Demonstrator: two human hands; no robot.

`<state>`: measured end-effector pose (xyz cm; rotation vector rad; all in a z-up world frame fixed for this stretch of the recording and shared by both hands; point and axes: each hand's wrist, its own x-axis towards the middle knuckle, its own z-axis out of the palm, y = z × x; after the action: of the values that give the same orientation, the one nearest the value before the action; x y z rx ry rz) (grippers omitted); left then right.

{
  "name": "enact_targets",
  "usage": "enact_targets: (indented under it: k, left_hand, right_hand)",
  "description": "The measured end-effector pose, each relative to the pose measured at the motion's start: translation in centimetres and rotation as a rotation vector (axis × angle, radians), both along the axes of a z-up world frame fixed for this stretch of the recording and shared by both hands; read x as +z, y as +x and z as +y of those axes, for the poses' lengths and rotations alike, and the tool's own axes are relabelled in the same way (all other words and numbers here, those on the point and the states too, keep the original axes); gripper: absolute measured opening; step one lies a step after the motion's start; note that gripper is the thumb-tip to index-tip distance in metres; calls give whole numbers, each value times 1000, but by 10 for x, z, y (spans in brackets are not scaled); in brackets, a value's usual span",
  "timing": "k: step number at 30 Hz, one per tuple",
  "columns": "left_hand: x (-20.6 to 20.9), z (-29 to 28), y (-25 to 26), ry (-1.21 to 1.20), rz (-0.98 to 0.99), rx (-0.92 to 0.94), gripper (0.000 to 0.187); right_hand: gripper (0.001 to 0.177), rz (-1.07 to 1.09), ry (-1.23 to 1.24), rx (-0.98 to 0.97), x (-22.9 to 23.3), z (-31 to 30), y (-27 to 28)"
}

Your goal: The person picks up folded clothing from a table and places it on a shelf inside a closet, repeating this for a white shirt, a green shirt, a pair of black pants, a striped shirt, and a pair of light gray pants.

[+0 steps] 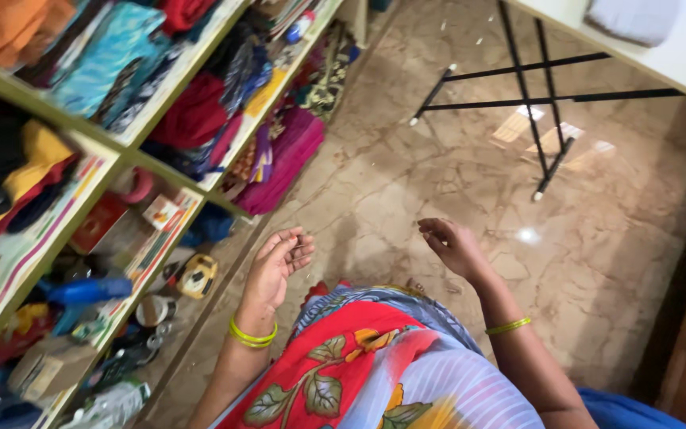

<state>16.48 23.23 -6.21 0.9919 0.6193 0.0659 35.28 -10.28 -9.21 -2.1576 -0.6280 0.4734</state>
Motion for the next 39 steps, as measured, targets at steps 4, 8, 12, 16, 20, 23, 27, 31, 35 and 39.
enact_targets:
  k: [4,8,12,16,20,23,27,31,35,39]
  left_hand:
    - [-1,-45,49,-31,-7,-84,28]
    - [-2,-86,98,1,11,-120,28]
    - [-1,-122,141,13,22,-139,27]
    - [-1,-152,178,28,28,-192,27]
    - [-6,-175,211,13,52,-252,27]
    - [-11,-186,238,6,52,-295,27]
    - [-17,-193,284,16,44,-340,27]
    - [-21,-201,341,-6,5,-384,27]
    - [-15,-208,404,-22,-30,-405,27]
    - [-9,-207,450,-13,-59,-430,29]
  right_hand:
    - [29,24,93,-71,-8,-58,28]
    - [30,50,-13,-166,-13,-110,56]
    - [30,31,37,-204,-22,-161,83]
    - [28,22,116,-274,-36,-204,102]
    - [23,59,195,-353,-48,-237,113]
    - [25,110,281,-402,-61,-253,122]
    - [28,187,376,-486,-70,-270,145]
    - [29,223,375,-558,-61,-287,176]
    - [29,187,436,-582,-43,-295,219]
    - [29,146,407,-633,-26,-298,258]
